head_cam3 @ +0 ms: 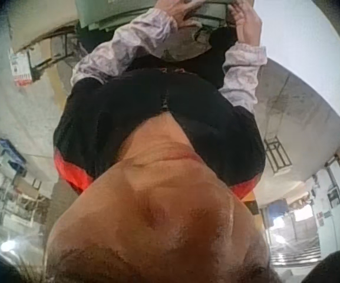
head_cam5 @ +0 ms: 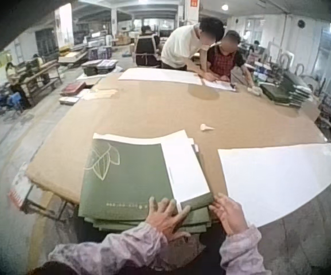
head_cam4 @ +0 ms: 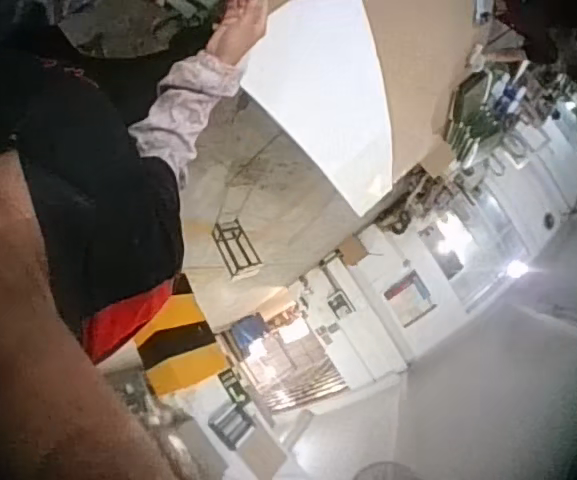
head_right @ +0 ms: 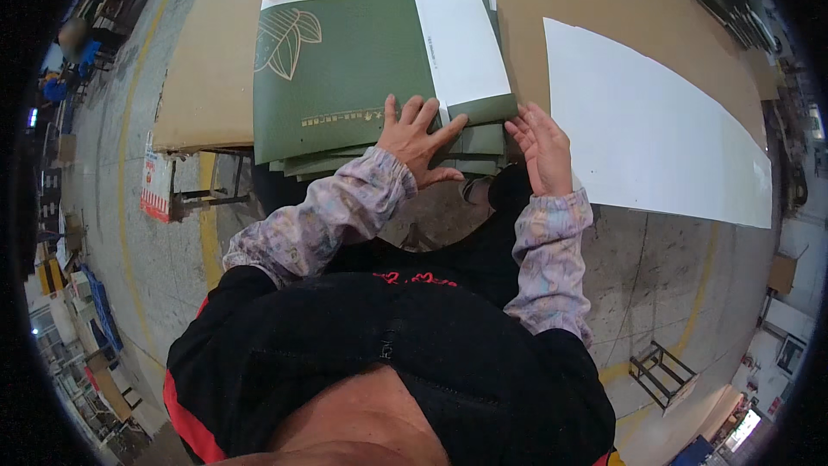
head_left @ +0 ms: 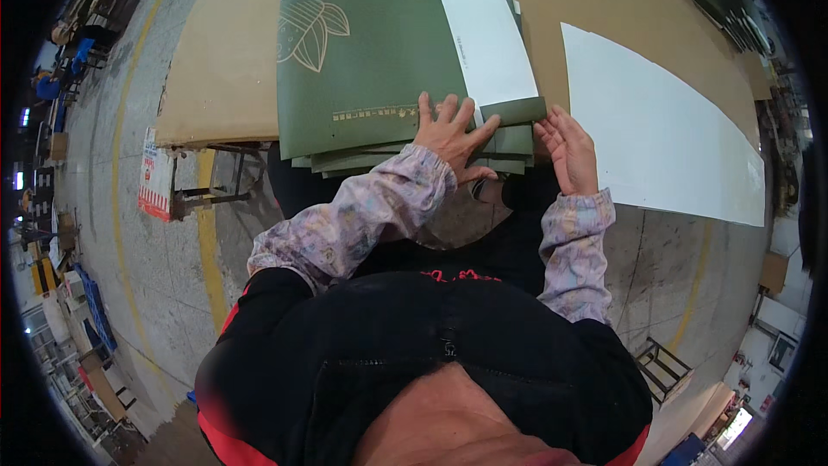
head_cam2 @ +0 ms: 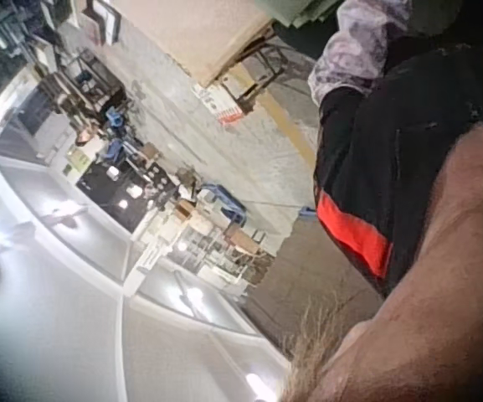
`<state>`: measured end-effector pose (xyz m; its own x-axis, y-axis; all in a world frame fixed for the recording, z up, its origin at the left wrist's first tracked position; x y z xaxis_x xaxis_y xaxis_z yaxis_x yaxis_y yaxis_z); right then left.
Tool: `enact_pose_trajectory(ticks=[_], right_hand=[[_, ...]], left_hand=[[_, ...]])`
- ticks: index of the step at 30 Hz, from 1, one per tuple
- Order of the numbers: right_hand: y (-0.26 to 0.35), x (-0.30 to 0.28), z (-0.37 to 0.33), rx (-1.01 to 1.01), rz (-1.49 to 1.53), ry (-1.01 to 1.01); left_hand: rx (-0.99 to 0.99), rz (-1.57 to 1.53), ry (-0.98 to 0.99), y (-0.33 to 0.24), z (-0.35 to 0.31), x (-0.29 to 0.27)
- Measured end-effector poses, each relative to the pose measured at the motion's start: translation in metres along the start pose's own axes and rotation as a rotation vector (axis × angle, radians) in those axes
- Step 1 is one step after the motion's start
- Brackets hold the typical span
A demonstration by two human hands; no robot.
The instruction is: Folding large green and white paper folders at a workspace in a paper mill or printing facility.
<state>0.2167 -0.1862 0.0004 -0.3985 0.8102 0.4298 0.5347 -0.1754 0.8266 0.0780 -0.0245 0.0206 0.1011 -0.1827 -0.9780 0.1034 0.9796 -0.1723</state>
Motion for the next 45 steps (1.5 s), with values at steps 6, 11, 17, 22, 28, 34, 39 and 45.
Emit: enact_pose_trajectory(ticks=[6,11,17,22,28,34,39,45], right_hand=[[-0.006,0.005,0.002,0.016,0.005,0.029],[-0.004,0.013,0.002,-0.082,-0.101,-0.031],[0.014,0.050,-0.002,-0.338,-0.478,0.189],[0.020,0.077,-0.008,-0.639,-1.152,0.198],[0.018,0.098,-0.009,-0.828,-1.264,0.377],[0.013,0.104,-0.015,-0.816,-1.323,0.383],[0.014,0.113,-0.021,-0.915,-1.253,0.408],[0.009,0.114,-0.021,-0.822,-1.346,0.409]], left_hand=[[-0.022,0.019,0.077,-0.007,-0.001,0.005],[-0.051,0.011,0.169,-0.009,0.004,0.000],[-0.062,0.020,0.151,-0.010,0.010,-0.008],[-0.047,0.035,0.016,-0.014,0.000,-0.005],[0.128,-0.111,-0.293,-0.015,-0.013,-0.014],[-0.033,-1.097,-0.517,-0.021,-0.053,-0.027],[-0.773,-2.251,-0.170,-0.022,-0.047,-0.009],[-0.854,-2.065,-0.568,0.008,-0.039,-0.029]])
Point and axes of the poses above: each hand's wrist, its own z-axis towards the middle knuckle, its own x-axis out of the palm, y = z × x, the point moved 4 cm from there along z, towards the middle knuckle, and after that the axes turned 7 degrees about x, right-handed, at the moved point
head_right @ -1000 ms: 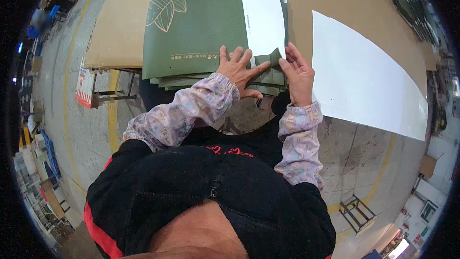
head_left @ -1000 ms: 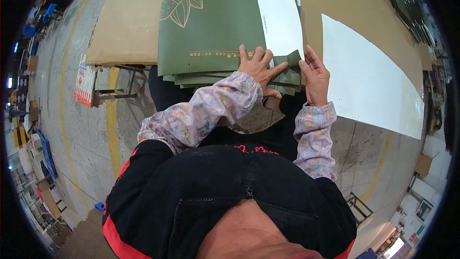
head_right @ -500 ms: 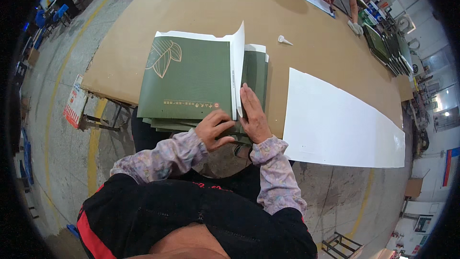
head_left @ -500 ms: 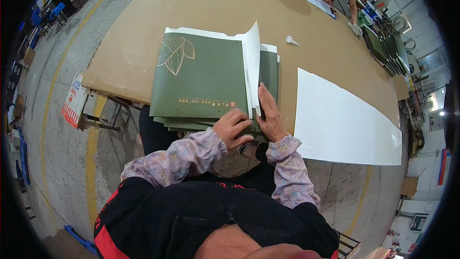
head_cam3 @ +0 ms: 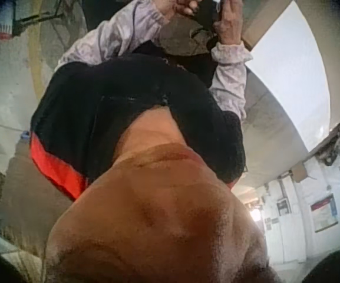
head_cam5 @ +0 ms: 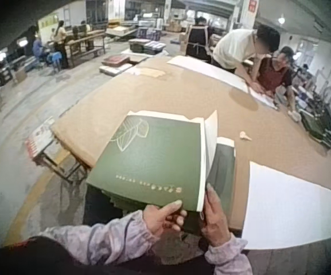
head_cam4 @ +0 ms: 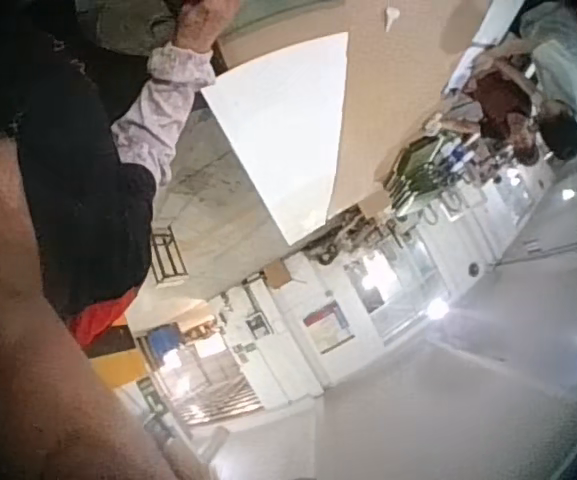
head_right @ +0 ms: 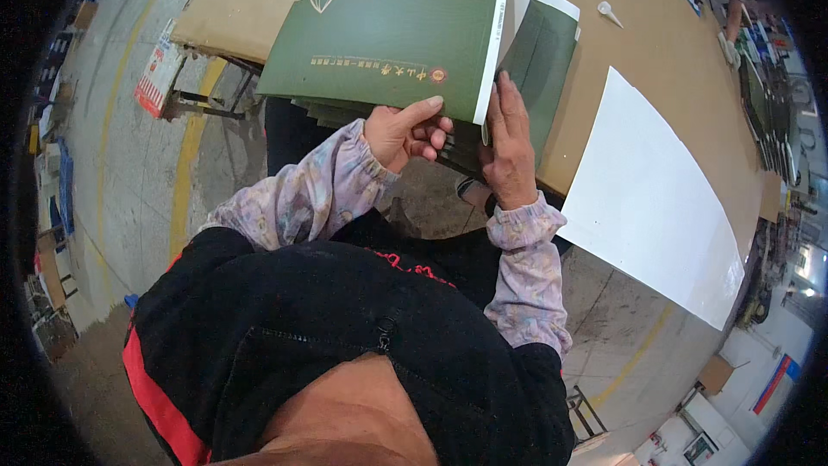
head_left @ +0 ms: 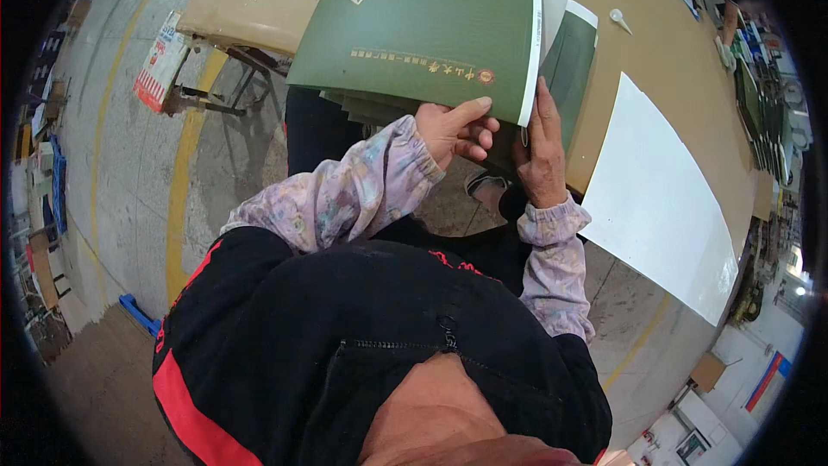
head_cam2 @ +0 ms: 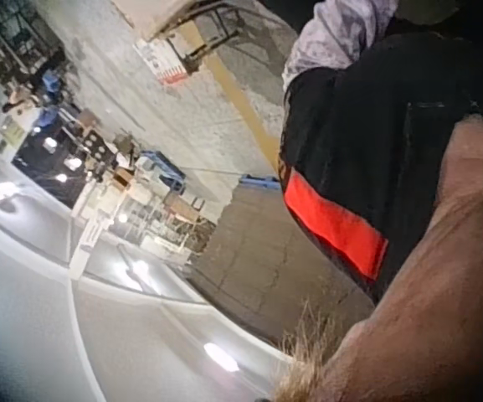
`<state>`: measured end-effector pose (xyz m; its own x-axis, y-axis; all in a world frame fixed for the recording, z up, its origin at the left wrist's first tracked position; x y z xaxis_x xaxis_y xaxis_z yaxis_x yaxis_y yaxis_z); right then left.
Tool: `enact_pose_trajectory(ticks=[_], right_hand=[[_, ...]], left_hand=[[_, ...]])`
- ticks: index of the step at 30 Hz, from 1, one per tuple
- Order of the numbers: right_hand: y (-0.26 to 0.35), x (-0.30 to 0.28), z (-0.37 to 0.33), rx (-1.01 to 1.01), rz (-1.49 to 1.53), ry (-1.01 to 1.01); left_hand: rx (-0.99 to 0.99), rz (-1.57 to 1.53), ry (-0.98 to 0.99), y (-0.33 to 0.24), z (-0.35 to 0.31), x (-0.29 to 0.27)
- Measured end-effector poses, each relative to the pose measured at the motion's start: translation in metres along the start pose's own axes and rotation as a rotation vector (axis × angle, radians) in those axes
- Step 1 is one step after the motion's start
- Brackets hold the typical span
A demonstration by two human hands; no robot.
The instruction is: Folding large green and white paper folders at a workspace in a paper mill or printing facility.
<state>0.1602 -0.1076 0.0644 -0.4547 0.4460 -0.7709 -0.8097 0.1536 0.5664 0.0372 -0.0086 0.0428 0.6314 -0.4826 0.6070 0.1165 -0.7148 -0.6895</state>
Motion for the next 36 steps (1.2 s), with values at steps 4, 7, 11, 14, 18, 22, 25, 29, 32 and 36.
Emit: enact_pose_trajectory(ticks=[4,7,11,14,18,22,25,29,32,36], right_hand=[[-0.002,0.004,-0.002,-0.041,-0.068,0.001],[0.000,0.006,-0.004,-0.009,-0.076,0.001],[0.005,0.005,-0.004,0.017,-0.125,0.026],[0.001,0.009,-0.004,0.003,-0.171,0.041],[-0.002,0.011,-0.007,-0.014,-0.041,-0.017],[0.005,0.011,-0.006,-0.081,-0.027,0.029],[0.001,0.016,-0.006,-0.081,-0.045,0.098],[0.000,0.019,-0.006,-0.077,-0.078,0.108],[0.001,0.019,-0.006,-0.086,-0.074,0.101],[0.001,0.022,-0.006,-0.079,-0.136,0.119]], left_hand=[[0.073,0.044,-0.071,-0.004,-0.001,0.000],[0.081,0.093,-0.145,-0.001,-0.001,0.001],[0.107,0.142,-0.187,0.004,-0.001,0.001],[0.172,0.168,-0.189,0.005,0.002,-0.003],[0.177,0.264,-0.228,0.003,0.002,-0.011],[0.180,0.257,-0.198,0.000,0.000,-0.011],[0.115,0.176,-0.143,0.001,0.005,-0.010],[0.019,0.176,-0.095,0.006,0.008,-0.010],[0.001,0.197,-0.127,0.008,0.007,-0.009],[0.006,0.283,-0.159,0.013,0.007,-0.012]])
Point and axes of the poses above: each hand's wrist, its own z-axis towards the middle knuckle, its own x-axis out of the palm, y = z × x, the point moved 4 cm from there along z, towards the middle knuckle, and after that the axes turned 7 degrees about x, right-handed, at the moved point
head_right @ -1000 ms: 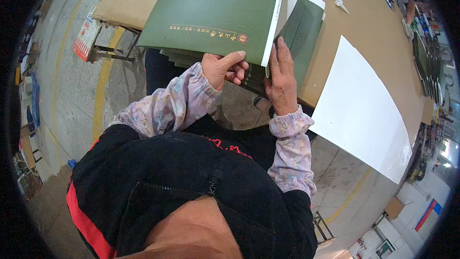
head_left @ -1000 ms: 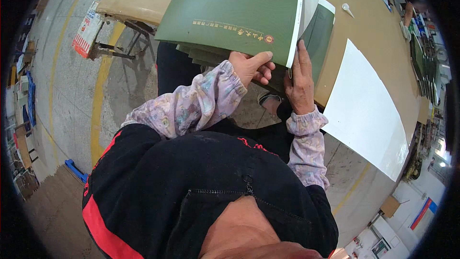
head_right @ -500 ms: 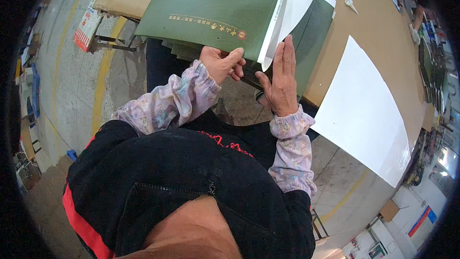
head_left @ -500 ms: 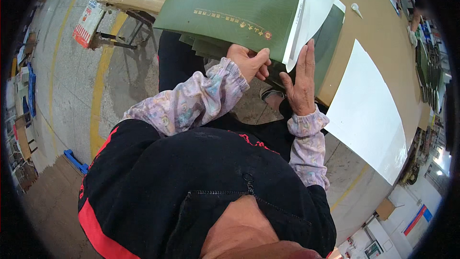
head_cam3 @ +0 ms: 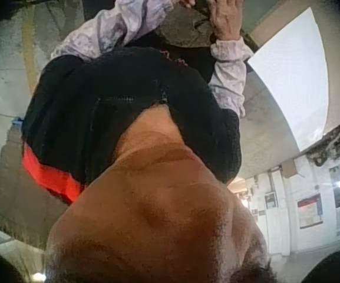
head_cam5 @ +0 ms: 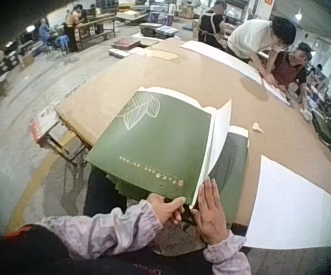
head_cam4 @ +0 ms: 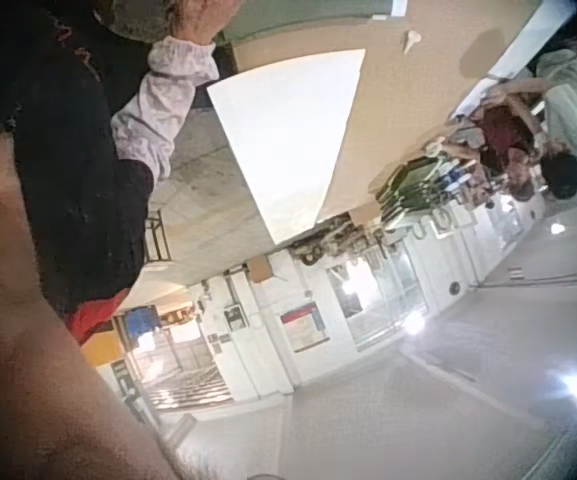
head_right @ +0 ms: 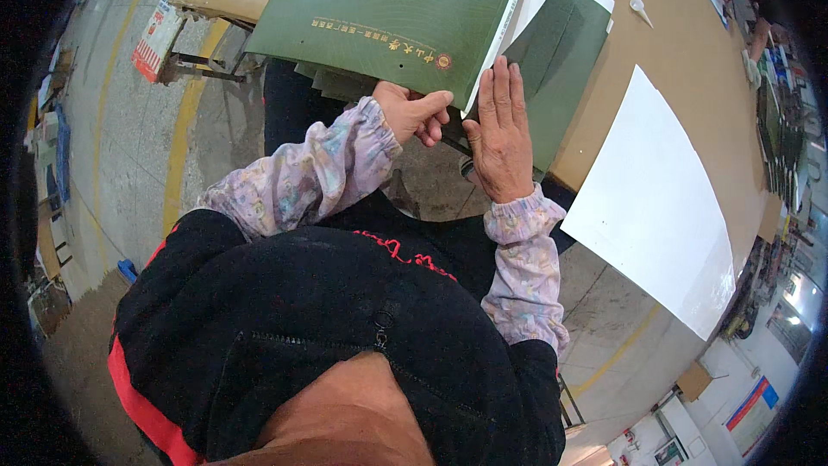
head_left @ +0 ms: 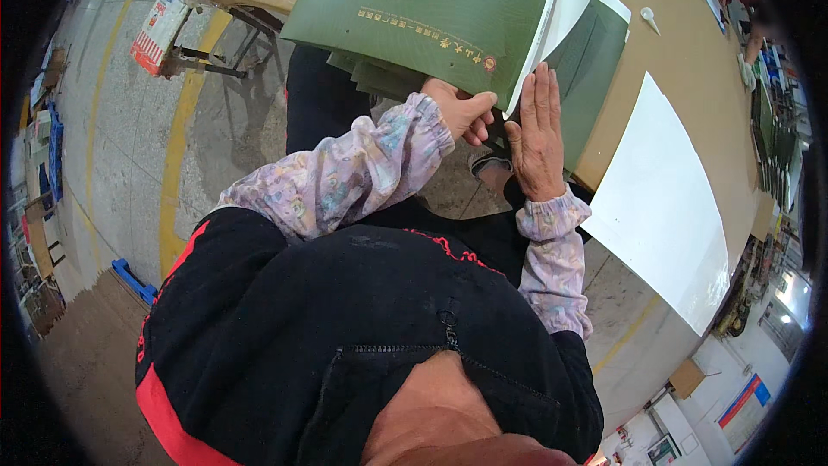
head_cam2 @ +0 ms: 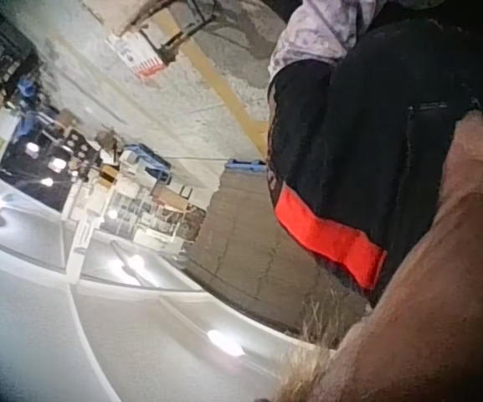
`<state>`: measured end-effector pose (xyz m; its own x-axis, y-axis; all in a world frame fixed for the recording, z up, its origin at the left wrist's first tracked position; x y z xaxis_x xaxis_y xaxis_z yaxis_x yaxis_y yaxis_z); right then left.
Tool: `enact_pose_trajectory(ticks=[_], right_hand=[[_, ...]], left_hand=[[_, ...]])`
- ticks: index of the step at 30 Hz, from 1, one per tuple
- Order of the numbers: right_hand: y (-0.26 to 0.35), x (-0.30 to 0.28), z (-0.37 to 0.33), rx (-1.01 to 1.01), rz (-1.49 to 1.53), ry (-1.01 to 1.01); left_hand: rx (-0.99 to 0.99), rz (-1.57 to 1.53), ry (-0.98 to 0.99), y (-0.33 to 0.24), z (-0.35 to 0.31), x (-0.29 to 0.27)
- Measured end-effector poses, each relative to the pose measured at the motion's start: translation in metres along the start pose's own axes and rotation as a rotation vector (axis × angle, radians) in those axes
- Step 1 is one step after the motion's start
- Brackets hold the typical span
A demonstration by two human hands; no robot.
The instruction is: Folding large green and white paper folders at a workspace in a paper mill or printing facility.
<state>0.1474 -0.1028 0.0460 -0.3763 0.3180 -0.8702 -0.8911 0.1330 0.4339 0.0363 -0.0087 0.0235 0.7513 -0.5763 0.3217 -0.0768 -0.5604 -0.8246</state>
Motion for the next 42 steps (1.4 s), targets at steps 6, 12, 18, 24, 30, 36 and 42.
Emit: enact_pose_trajectory(ticks=[6,12,18,24,30,36,42], right_hand=[[0.001,-0.002,0.003,0.027,-0.073,0.030],[0.003,-0.001,0.004,0.037,-0.120,0.057],[0.006,-0.001,0.003,0.062,-0.134,0.061],[0.004,0.000,0.004,0.073,-0.160,0.073],[0.005,0.002,0.005,0.088,-0.193,0.092],[0.004,0.004,0.005,0.108,-0.206,0.118],[0.007,0.006,0.006,0.110,-0.196,0.169]], left_hand=[[0.014,-0.001,0.001,0.006,0.004,0.001],[-0.065,0.031,0.013,0.007,0.003,-0.002],[-0.105,0.045,0.013,0.008,0.003,-0.001],[-0.168,0.090,0.030,0.013,0.006,-0.001],[-0.161,0.082,0.017,0.015,0.008,-0.001],[-0.193,0.114,0.031,0.015,0.008,-0.002],[-0.221,0.177,0.050,0.019,0.008,-0.005]])
Point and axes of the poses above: each hand's wrist, its own z-axis towards the middle knuckle, its own x-axis out of the palm, y = z × x, the point moved 4 cm from there along z, towards the middle knuckle, and after that the axes turned 7 degrees about x, right-handed, at the moved point
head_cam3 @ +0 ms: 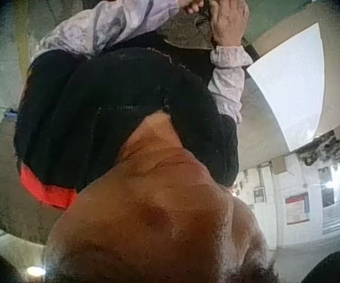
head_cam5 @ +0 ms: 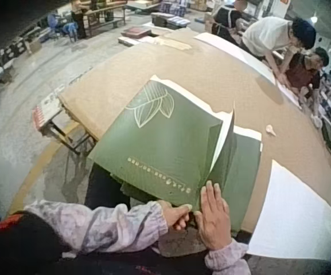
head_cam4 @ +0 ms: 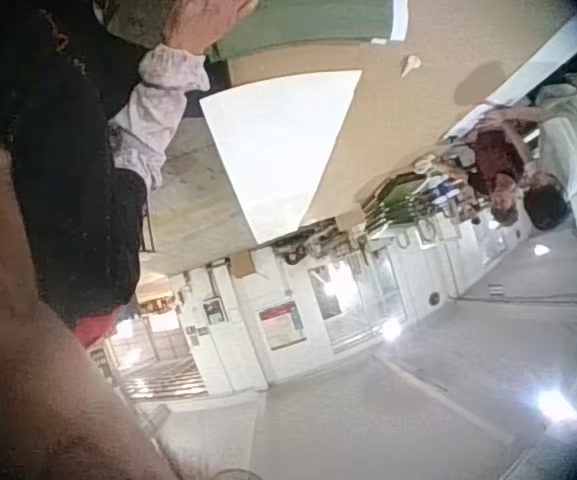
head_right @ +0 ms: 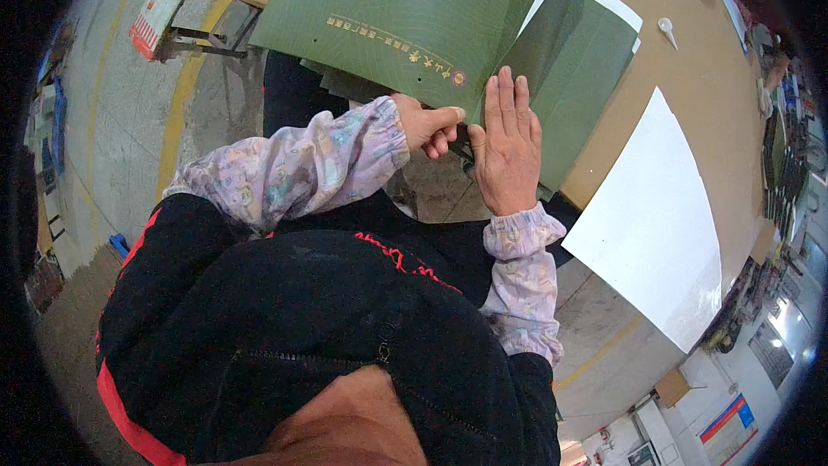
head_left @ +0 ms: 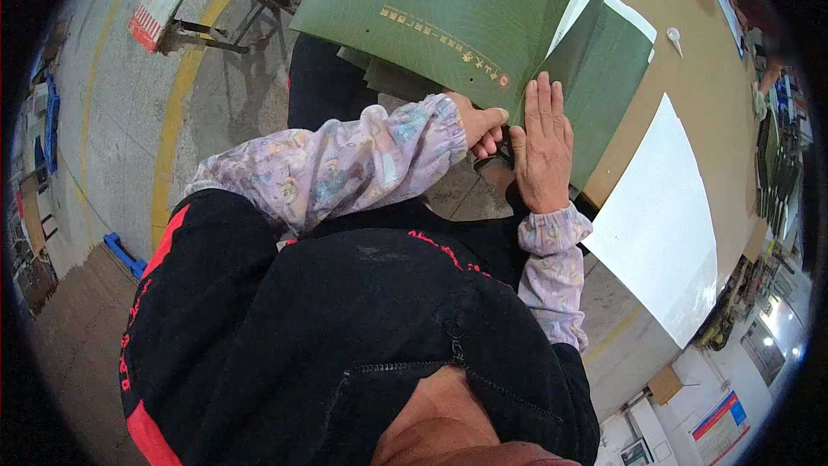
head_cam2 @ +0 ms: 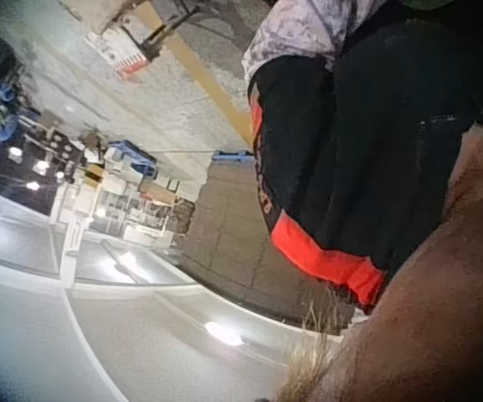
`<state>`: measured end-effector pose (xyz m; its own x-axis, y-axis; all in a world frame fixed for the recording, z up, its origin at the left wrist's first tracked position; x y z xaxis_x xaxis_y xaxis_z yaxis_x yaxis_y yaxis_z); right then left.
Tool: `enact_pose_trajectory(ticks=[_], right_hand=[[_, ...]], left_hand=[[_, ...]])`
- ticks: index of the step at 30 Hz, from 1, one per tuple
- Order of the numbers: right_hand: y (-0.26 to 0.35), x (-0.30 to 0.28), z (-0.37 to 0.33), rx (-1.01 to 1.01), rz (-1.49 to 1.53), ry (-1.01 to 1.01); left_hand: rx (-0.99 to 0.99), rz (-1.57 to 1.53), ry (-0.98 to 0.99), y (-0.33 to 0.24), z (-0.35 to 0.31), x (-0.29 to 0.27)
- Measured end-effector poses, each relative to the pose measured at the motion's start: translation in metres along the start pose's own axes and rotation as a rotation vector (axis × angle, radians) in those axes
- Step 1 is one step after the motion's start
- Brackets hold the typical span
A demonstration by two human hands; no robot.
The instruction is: Folding large green and white paper folders at a workspace in a paper mill or printing facility.
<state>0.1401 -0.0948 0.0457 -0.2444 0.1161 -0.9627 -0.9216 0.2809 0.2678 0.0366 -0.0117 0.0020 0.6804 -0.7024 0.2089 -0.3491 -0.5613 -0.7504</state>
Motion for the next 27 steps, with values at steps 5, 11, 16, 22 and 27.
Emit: enact_pose_trajectory(ticks=[5,11,16,22,27], right_hand=[[-0.002,0.003,0.003,0.035,0.018,0.001],[-0.013,0.003,0.026,0.085,0.037,-0.062],[-0.024,0.004,0.043,0.071,0.028,-0.091],[-0.032,0.006,0.056,0.043,-0.005,-0.112],[-0.035,0.007,0.065,0.061,-0.049,-0.132]], left_hand=[[0.008,-0.025,0.001,0.002,-0.002,0.001],[-0.003,0.001,-0.007,-0.004,-0.009,0.000],[-0.013,0.017,0.004,0.004,-0.004,0.002],[-0.009,0.024,0.036,0.005,-0.003,0.001],[0.009,0.001,0.029,0.001,-0.008,0.002]])
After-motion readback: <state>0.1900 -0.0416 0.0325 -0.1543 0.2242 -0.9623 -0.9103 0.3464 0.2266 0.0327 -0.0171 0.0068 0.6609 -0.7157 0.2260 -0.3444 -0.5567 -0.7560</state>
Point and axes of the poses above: each hand's wrist, its own z-axis towards the middle knuckle, its own x-axis out of the palm, y = z × x, the point moved 4 cm from there along z, towards the middle knuckle, and after that the axes turned 7 degrees about x, right-handed, at the moved point
